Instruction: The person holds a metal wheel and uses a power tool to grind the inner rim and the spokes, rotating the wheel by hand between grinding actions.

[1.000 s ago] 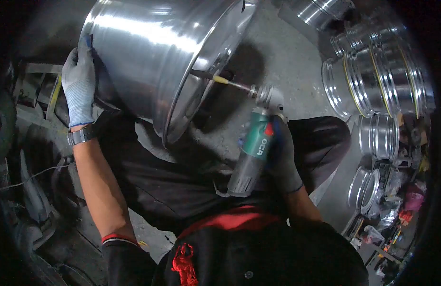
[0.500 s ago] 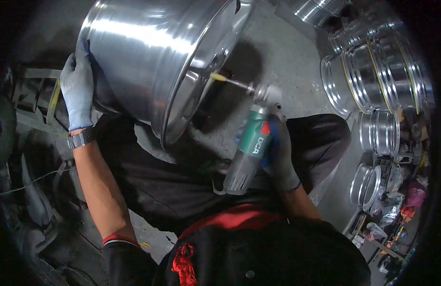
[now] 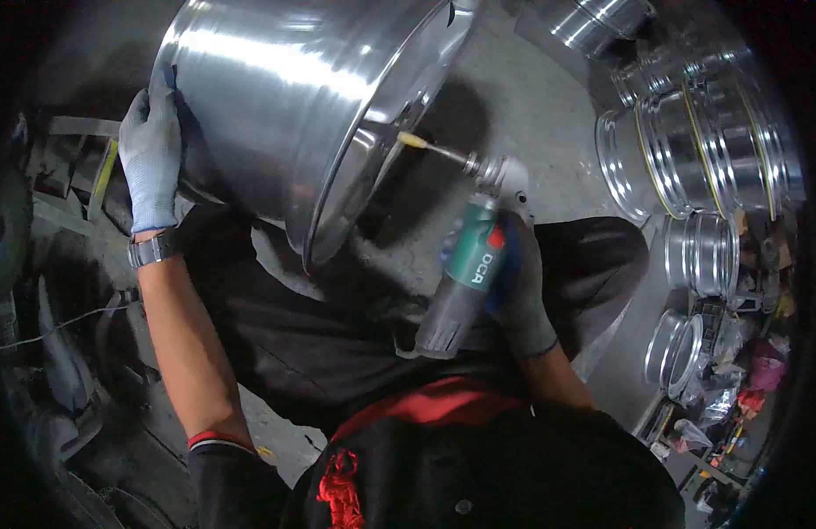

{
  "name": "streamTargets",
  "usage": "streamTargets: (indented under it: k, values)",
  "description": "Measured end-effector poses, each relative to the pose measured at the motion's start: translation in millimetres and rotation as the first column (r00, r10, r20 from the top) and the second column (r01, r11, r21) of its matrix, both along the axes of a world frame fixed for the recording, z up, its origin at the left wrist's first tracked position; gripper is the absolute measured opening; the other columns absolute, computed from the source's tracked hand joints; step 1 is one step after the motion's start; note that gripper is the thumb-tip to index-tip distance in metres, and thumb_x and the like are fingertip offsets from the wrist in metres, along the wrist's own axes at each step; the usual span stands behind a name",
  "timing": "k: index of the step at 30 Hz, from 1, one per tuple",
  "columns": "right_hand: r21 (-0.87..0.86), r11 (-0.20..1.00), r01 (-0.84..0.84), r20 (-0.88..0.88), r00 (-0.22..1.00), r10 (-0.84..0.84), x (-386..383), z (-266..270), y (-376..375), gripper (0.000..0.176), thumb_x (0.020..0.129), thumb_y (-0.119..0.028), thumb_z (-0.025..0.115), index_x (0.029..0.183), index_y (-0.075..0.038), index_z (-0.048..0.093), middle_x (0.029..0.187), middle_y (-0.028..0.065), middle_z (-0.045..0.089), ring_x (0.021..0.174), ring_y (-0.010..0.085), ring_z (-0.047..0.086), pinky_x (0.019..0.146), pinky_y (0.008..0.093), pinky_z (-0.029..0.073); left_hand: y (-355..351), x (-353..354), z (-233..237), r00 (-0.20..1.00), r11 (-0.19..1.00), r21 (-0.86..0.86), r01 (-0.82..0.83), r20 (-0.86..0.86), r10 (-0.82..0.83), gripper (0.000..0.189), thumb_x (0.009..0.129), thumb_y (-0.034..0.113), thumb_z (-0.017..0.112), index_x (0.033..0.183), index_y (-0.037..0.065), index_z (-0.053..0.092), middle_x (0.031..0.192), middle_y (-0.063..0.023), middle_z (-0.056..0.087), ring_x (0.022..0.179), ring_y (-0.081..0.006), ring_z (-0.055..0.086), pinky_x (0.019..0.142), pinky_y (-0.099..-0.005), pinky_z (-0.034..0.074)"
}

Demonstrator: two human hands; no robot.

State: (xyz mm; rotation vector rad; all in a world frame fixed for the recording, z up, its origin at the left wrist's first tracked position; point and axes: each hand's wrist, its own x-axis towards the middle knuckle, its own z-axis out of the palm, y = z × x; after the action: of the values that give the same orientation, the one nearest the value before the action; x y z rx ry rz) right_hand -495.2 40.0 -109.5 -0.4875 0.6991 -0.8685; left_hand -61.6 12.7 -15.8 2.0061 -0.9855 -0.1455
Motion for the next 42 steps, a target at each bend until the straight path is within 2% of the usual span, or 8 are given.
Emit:
streamTargets:
  k: [7, 11, 16, 22, 24, 38, 40, 42]
  values:
    - [-0.032, 0.999, -0.005, 0.005, 1.0, 0.005, -1, -2, -2, 0.056, 0.107, -0.051, 0.046, 0.137, -0.004, 0.053, 0.115, 0.0142, 0.067, 0.104, 0.0293, 0.069, 0.094, 0.0463, 0.057, 1, -4, -4, 0.999, 0.999, -0.04, -0.028, -0.015, 0.028, 0.057, 0.105, 0.044, 0.054, 0.127, -0.008, 0.063, 0.107, -0.0137, 0.071, 0.097, -0.0174, 0.062, 0.09, -0.0312, 0.049]
    - [-0.093, 0.994, -0.053, -0.076, 0.996, 0.046, -2, 8, -2, 0.054, 0.107, -0.05, 0.046, 0.134, -0.004, 0.055, 0.115, 0.0136, 0.067, 0.102, 0.028, 0.069, 0.092, 0.0452, 0.058, -7, -3, -10, 0.992, 0.991, -0.132, -0.011, 0.124, 0.028, 0.057, 0.104, 0.049, 0.053, 0.119, -0.005, 0.067, 0.101, -0.0218, 0.072, 0.091, -0.0286, 0.067, 0.087, -0.0377, 0.05]
    - [-0.04, 0.998, 0.041, 0.034, 0.999, -0.04, 2, 2, -7, 0.054, 0.107, -0.051, 0.046, 0.131, -0.004, 0.057, 0.114, 0.0139, 0.068, 0.1, 0.0287, 0.071, 0.09, 0.0452, 0.059, 5, -2, -9, 0.999, 0.997, -0.076, -0.028, 0.02, 0.029, 0.058, 0.104, 0.049, 0.052, 0.117, -0.006, 0.067, 0.104, -0.0235, 0.073, 0.095, -0.0337, 0.068, 0.088, -0.0384, 0.05]
    - [0.043, 0.999, -0.015, -0.083, 0.996, 0.019, -2, 1, 5, 0.052, 0.107, -0.049, 0.045, 0.131, -0.004, 0.057, 0.11, 0.0139, 0.069, 0.099, 0.0286, 0.07, 0.09, 0.0452, 0.058, -4, 0, -7, 0.995, 0.996, -0.083, -0.026, 0.098, 0.034, 0.06, 0.103, 0.051, 0.053, 0.114, -0.005, 0.068, 0.099, -0.0244, 0.071, 0.092, -0.0339, 0.067, 0.087, -0.0385, 0.049]
    - [0.04, 0.999, -0.007, -0.011, 1.0, 0.008, 0, 1, 0, 0.053, 0.107, -0.05, 0.044, 0.132, -0.004, 0.057, 0.11, 0.0143, 0.069, 0.099, 0.0288, 0.07, 0.091, 0.0458, 0.058, -5, -1, -5, 0.996, 0.997, -0.046, -0.054, 0.07, 0.058, 0.056, 0.106, 0.043, 0.053, 0.128, -0.007, 0.063, 0.109, -0.0162, 0.072, 0.099, -0.0203, 0.063, 0.091, -0.033, 0.048]
    - [0.091, 0.996, -0.024, 0.093, 0.996, 0.015, 1, -3, -4, 0.057, 0.108, -0.053, 0.04, 0.136, -0.005, 0.054, 0.115, 0.0142, 0.066, 0.104, 0.0297, 0.068, 0.097, 0.0487, 0.055, 0, -2, -6, 0.999, 0.999, -0.043, -0.025, 0.033, 0.026, 0.052, 0.107, 0.042, 0.055, 0.125, -0.006, 0.065, 0.098, -0.0086, 0.07, 0.088, -0.0131, 0.058, 0.083, -0.0297, 0.048]
    - [-0.003, 0.99, 0.138, 0.029, 0.99, -0.138, 16, 16, -3, 0.045, 0.106, -0.043, 0.053, 0.129, -0.005, 0.055, 0.108, 0.013, 0.067, 0.09, 0.0264, 0.071, 0.08, 0.044, 0.062, 6, -2, -7, 0.999, 0.999, -0.019, -0.028, 0.046, 0.029, 0.052, 0.107, 0.042, 0.055, 0.125, -0.006, 0.065, 0.095, -0.0065, 0.068, 0.085, -0.012, 0.055, 0.08, -0.029, 0.047]
    - [-0.015, 0.997, 0.075, 0.074, 0.995, -0.074, 8, 4, -3, 0.052, 0.106, -0.049, 0.047, 0.133, -0.005, 0.054, 0.112, 0.0139, 0.067, 0.098, 0.028, 0.07, 0.088, 0.0464, 0.059, 7, -2, -9, 1.0, 0.998, -0.059, -0.019, 0.016, 0.02, 0.052, 0.107, 0.042, 0.055, 0.124, -0.006, 0.065, 0.088, -0.0041, 0.064, 0.08, -0.0116, 0.051, 0.076, -0.0287, 0.046]
